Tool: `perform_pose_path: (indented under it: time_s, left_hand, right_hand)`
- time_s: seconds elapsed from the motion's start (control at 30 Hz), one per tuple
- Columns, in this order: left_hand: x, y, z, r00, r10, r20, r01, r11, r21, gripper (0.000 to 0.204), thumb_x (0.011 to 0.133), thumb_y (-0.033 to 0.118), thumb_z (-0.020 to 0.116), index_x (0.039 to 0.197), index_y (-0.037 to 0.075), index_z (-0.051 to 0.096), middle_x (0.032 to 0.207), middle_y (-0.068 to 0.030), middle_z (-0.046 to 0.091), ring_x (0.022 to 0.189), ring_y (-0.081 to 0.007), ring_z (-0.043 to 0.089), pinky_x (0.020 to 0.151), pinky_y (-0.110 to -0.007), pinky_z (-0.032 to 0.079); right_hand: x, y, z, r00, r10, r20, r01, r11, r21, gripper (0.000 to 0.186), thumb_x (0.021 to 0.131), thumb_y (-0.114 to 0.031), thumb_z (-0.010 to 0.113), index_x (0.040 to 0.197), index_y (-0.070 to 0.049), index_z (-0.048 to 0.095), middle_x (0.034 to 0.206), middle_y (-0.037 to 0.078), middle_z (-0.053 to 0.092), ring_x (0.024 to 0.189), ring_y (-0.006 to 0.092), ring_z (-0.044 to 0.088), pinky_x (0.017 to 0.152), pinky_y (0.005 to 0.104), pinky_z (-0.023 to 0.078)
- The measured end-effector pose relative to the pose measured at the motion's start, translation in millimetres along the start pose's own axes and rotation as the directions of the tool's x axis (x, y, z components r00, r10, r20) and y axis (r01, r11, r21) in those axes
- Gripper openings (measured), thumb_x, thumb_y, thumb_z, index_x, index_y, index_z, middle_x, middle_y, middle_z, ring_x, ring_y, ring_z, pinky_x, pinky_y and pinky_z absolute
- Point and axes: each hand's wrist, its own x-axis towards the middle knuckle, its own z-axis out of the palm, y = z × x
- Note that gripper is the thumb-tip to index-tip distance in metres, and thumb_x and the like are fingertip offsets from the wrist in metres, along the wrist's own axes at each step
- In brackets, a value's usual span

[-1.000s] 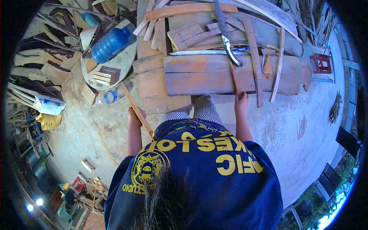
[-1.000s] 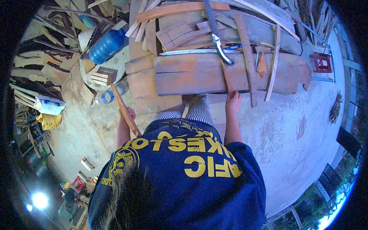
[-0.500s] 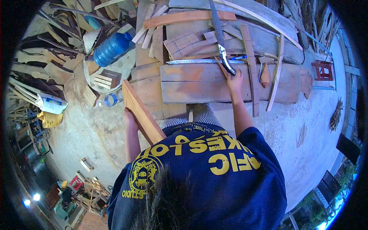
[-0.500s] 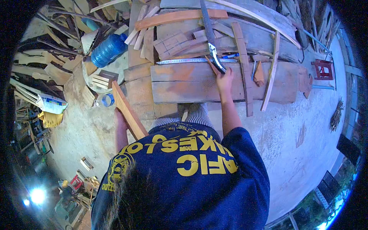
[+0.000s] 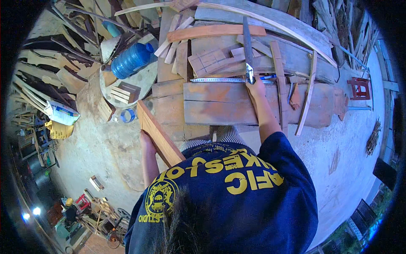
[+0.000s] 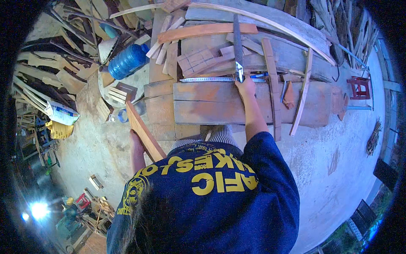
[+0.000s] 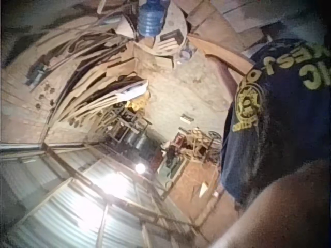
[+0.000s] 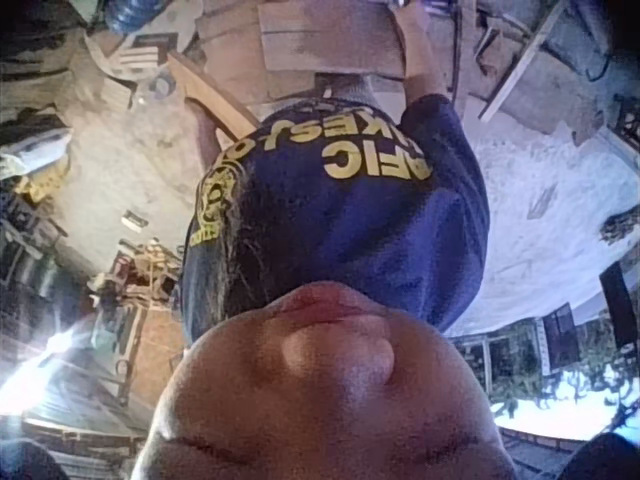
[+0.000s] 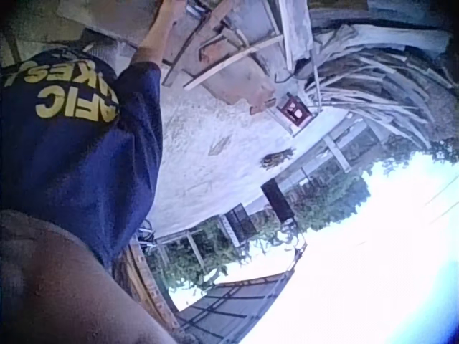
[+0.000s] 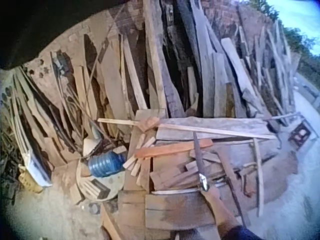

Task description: Measuring and marking a piece of wood for cutting in a workshop.

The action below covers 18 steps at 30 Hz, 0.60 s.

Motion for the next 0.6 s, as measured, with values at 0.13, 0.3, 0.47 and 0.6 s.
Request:
perform_pose_path:
  time_s: [0.13,0.3,0.47,0.6]
  left_hand:
    - [20.9,-10.3,-21.1,0.999,0.042,-0.027,-0.041,0.999,0.029,0.053,0.095,0.042,0.019,0.126,0.006,0.042,0.111,-0.0150,0.056,0.094,-0.0295,0.059,0.080,-0.043,0.050]
    - [25.4,-8.2,-6.5,0.997,0.046,0.055,-0.046,0.999,0.002,0.051,0.095,0.041,0.020,0.123,0.007,0.045,0.107,-0.0142,0.058,0.093,-0.0286,0.059,0.080,-0.043,0.050]
    - [40.5,-8.0,-4.9,0.999,0.002,0.049,-0.003,1.000,0.023,0.049,0.094,0.040,0.021,0.121,0.009,0.047,0.106,-0.0125,0.058,0.092,-0.0284,0.059,0.080,-0.042,0.050]
    - [37.5,-4.2,11.6,0.991,0.015,0.133,-0.018,1.000,0.019,0.053,0.095,0.043,0.019,0.126,0.009,0.044,0.114,-0.0126,0.056,0.099,-0.0280,0.057,0.085,-0.042,0.048]
  right_hand:
    - [-26.3,-25.2,-22.3,0.998,0.063,-0.012,-0.062,0.996,0.057,0.065,0.065,-0.036,0.072,0.115,-0.001,0.052,0.101,0.023,0.062,0.096,0.0366,0.059,0.084,0.0439,0.047]
    - [-52.2,-3.1,-23.3,0.991,0.103,-0.089,-0.065,0.931,0.359,0.048,0.070,-0.034,0.069,0.101,0.002,0.057,0.090,0.022,0.064,0.085,0.0388,0.061,0.074,0.0423,0.047]
    - [-103.1,-4.1,-25.6,0.984,0.034,-0.174,0.085,0.772,0.630,0.019,0.074,-0.014,0.061,0.082,0.002,0.055,0.057,0.005,0.050,0.055,0.0097,0.048,0.051,0.0290,0.041]
    - [-134.3,10.7,-18.1,0.973,-0.010,-0.229,0.184,0.630,0.754,0.004,0.075,-0.006,0.053,0.077,-0.002,0.052,0.059,0.002,0.051,0.052,0.0107,0.051,0.048,0.0262,0.040]
